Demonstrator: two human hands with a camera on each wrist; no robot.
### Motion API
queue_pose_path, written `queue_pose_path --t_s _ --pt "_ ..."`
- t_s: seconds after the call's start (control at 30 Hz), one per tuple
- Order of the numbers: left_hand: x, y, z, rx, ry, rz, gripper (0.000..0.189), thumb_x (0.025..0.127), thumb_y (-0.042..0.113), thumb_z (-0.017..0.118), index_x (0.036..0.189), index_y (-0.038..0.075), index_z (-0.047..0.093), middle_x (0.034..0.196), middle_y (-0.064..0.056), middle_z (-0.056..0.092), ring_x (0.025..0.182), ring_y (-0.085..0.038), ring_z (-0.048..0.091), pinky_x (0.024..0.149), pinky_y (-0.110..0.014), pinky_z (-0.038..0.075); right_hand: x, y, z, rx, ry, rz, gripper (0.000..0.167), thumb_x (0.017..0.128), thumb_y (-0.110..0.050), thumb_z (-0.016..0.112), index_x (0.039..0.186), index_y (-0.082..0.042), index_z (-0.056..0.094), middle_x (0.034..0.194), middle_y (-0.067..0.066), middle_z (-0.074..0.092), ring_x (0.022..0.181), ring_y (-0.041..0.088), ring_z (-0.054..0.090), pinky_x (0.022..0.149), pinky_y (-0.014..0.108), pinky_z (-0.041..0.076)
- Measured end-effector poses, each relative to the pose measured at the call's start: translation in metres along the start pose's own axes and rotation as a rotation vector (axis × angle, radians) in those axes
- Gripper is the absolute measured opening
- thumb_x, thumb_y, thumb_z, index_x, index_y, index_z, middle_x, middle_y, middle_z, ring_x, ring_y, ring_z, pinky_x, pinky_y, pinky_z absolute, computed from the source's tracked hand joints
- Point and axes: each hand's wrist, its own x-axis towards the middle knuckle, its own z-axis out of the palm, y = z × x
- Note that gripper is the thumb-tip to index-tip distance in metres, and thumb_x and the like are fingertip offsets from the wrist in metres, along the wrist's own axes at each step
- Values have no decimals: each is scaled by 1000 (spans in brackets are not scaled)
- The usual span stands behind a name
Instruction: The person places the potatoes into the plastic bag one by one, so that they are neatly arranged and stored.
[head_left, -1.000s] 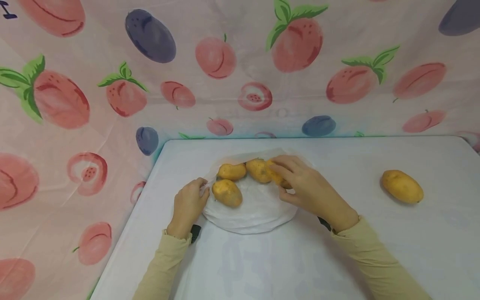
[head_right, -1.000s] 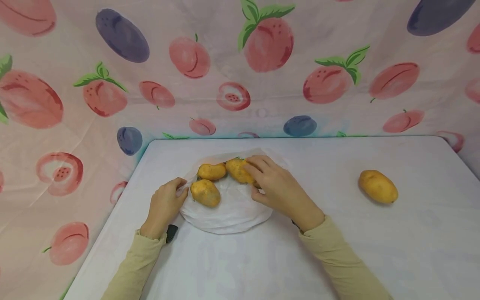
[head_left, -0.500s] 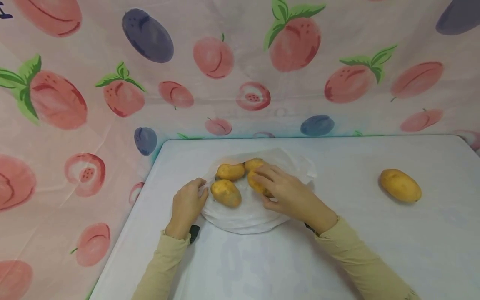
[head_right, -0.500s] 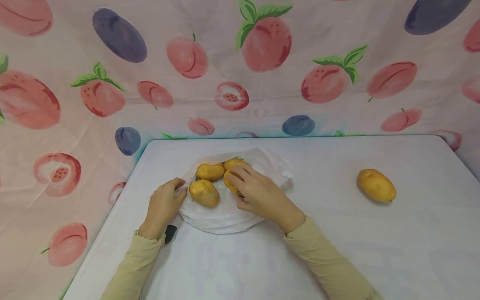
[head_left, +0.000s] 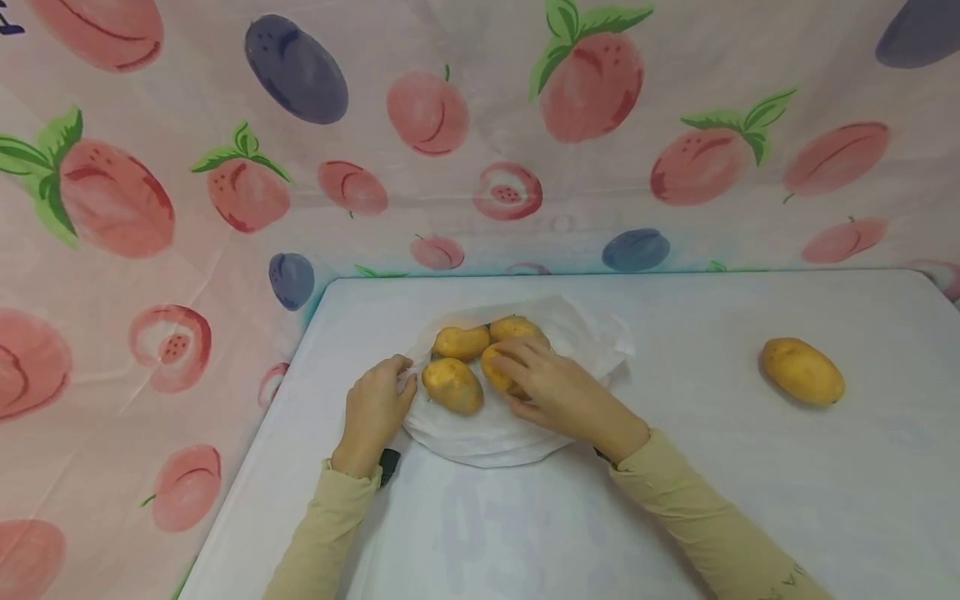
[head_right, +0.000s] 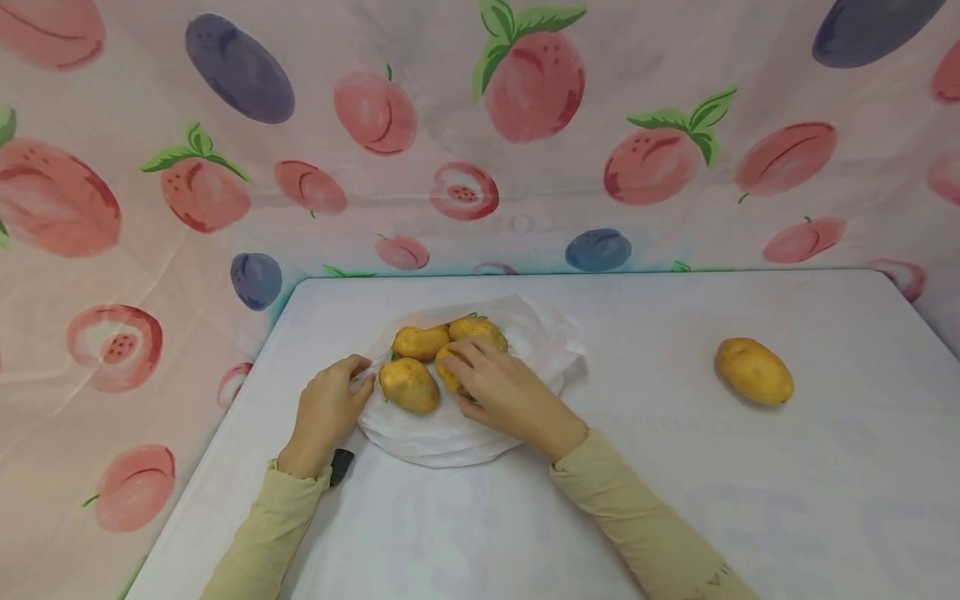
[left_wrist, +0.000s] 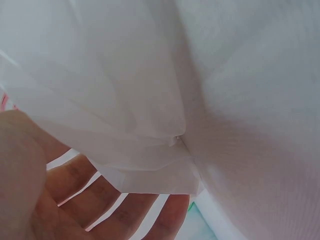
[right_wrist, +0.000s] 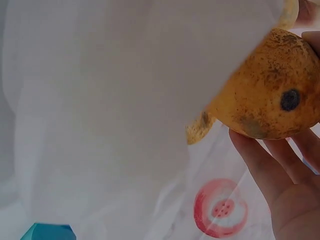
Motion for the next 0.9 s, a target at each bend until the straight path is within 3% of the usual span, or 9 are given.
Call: queue_pose_path --t_s 0.57,0.9 --pt "-1 -1 -1 -7 16 20 21 90 14 70 107 2 71 105 -15 74 95 -34 71 75 -48 57 6 -2 17 -25 -19 16 44 87 -16 76 127 -2 62 130 14 58 124 30 54 101 39 50" --pt "0 -1 0 -6 14 21 21 90 14 70 107 2 71 106 -15 74 96 -34 71 76 -49 57 5 2 28 -56 -28 28 46 87 -17 76 127 -1 61 126 13 59 120 27 55 92 34 54"
